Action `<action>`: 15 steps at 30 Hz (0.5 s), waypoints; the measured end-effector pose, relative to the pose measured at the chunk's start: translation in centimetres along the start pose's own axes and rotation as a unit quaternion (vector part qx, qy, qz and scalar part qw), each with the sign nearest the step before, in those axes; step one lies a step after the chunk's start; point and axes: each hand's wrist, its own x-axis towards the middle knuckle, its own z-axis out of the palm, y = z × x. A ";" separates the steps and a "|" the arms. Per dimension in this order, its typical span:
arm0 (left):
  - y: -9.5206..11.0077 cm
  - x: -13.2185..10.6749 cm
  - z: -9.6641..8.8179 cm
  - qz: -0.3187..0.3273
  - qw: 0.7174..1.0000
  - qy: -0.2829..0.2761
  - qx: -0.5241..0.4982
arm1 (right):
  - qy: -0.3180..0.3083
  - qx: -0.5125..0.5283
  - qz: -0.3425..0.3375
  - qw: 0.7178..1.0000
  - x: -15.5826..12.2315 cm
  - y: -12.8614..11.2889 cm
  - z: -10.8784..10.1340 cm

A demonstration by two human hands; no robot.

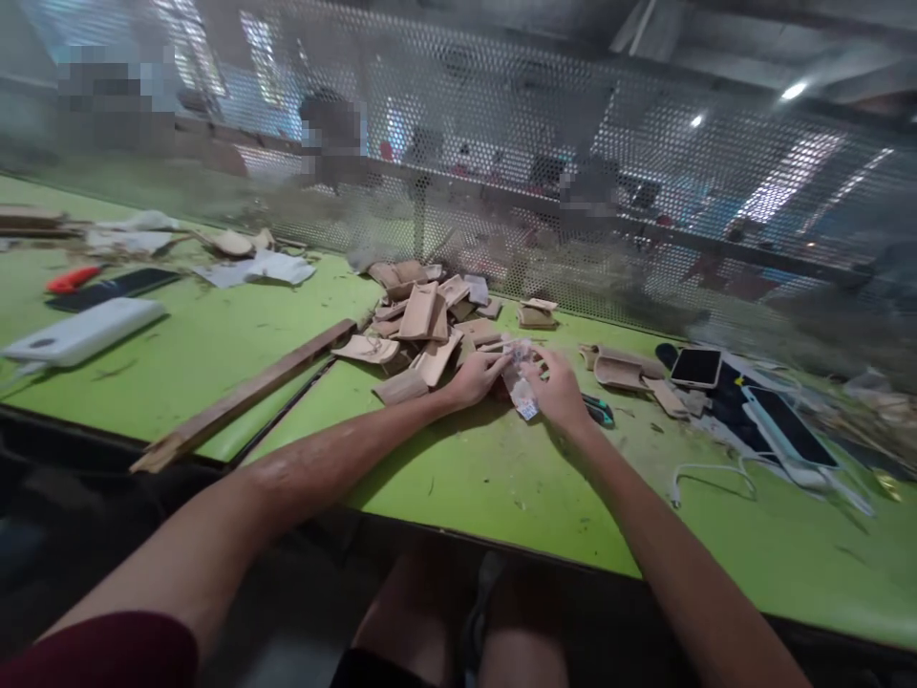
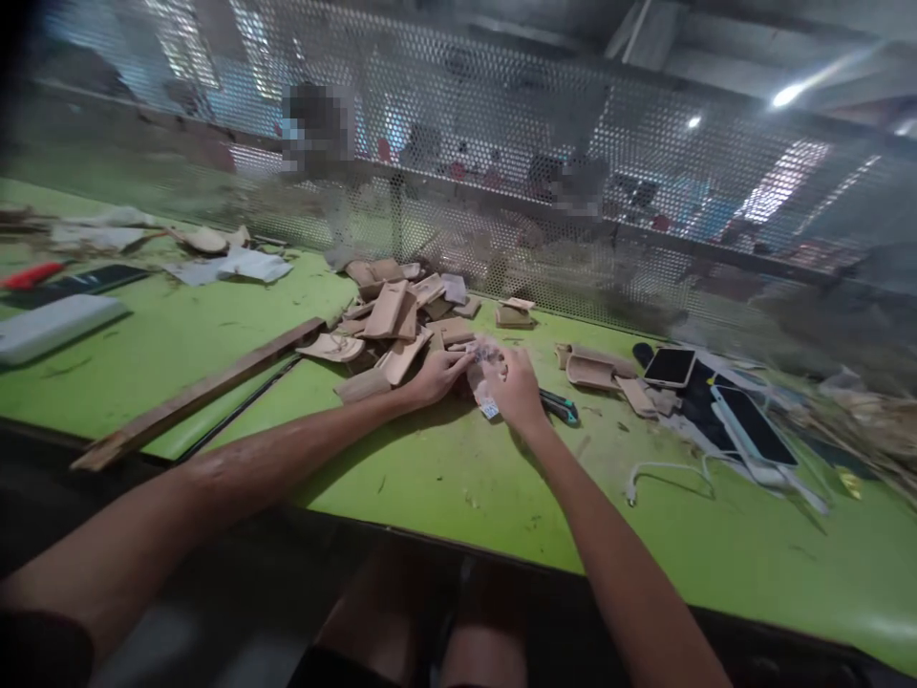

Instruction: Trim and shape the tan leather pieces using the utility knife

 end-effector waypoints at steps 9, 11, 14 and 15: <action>0.9 -0.9 0.0 0.137 0.975 0.001 0.173 | 0.027 0.009 -0.012 1.000 1.1 -0.6 1.0; 0.9 -1.0 0.0 0.147 0.969 0.045 0.193 | 0.062 0.038 0.019 0.997 1.0 0.4 0.1; 0.6 -0.7 -0.3 0.183 0.946 0.049 0.264 | 0.096 0.138 0.134 0.977 1.5 2.8 -1.1; 0.5 -0.6 -0.5 0.188 0.935 0.044 0.297 | 0.083 0.192 0.156 0.965 1.7 3.7 -1.4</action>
